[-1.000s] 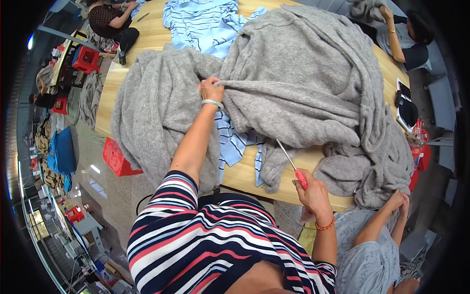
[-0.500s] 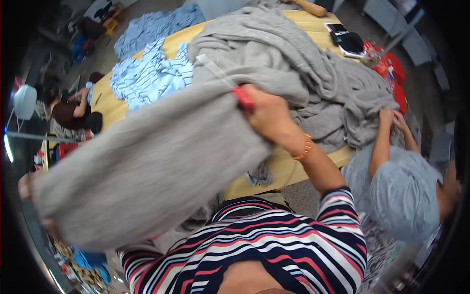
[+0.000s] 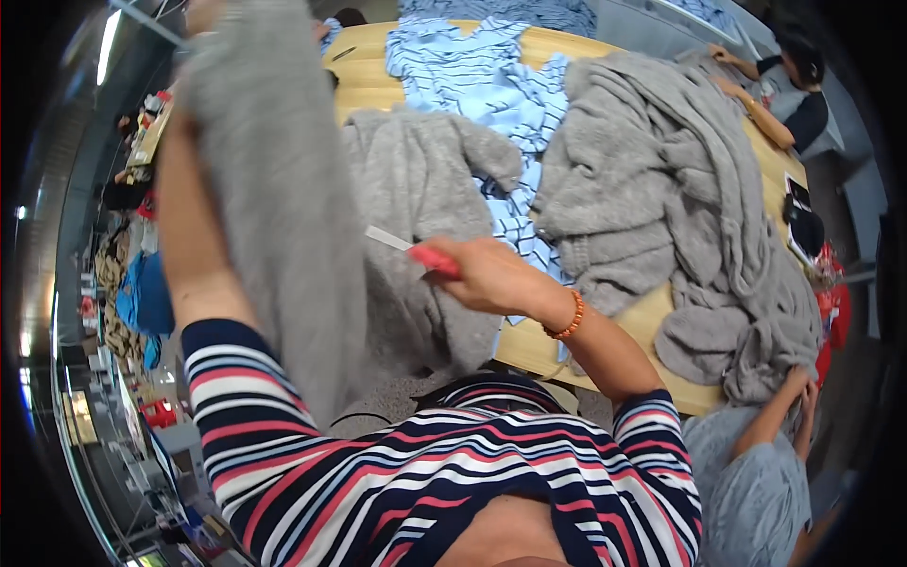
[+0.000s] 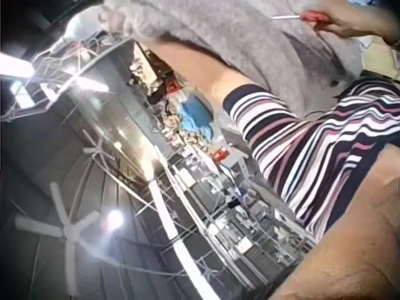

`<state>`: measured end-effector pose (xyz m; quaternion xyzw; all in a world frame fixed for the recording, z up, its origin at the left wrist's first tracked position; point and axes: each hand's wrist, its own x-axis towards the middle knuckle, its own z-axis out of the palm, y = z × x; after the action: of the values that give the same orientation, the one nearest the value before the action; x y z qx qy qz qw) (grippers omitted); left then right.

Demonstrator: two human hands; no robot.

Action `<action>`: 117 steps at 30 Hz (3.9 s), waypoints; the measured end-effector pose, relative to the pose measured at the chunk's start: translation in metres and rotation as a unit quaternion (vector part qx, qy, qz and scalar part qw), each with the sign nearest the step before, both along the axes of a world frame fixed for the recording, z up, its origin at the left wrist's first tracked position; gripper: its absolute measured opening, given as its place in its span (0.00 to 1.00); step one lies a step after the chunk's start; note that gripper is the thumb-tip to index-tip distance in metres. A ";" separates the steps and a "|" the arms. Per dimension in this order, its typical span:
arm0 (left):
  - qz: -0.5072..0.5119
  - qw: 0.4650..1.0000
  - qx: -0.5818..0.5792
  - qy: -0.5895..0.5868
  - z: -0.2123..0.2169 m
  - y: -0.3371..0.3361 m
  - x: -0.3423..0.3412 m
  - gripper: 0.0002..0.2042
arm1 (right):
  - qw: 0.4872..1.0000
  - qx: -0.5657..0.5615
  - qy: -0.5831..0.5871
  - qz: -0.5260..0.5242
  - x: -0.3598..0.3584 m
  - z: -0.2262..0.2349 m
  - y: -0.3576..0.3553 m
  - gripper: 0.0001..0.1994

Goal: Cutting loose threads from grey fabric garments using scissors.

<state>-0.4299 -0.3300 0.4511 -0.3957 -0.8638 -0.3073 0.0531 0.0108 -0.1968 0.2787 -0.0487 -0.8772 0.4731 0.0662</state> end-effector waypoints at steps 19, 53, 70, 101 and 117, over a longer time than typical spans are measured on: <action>-0.091 0.877 -0.438 0.174 -0.228 0.218 0.234 0.40 | 0.785 -0.105 -0.032 -0.610 0.272 -0.123 0.106 0.17; -0.363 0.752 -0.309 -0.456 -0.364 0.113 0.438 0.09 | 0.884 0.015 -0.161 -0.439 0.304 -0.070 0.062 0.17; -0.084 0.634 0.085 -0.764 -0.428 0.134 0.471 0.10 | 0.879 0.055 -0.371 -0.293 0.239 -0.075 -0.002 0.13; -0.207 0.615 0.120 -0.751 -0.429 0.241 0.416 0.09 | 0.846 0.063 -0.325 -0.418 0.198 -0.080 0.055 0.13; -0.274 0.488 -0.089 -0.824 -0.467 0.159 0.442 0.11 | 0.867 -0.025 -0.359 -0.345 0.245 -0.090 0.013 0.12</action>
<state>0.0120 -0.1707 -0.0155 -0.1816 -0.3846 -0.4136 -0.8050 0.2561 -0.1834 0.1882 -0.5161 -0.7556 0.3917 -0.0960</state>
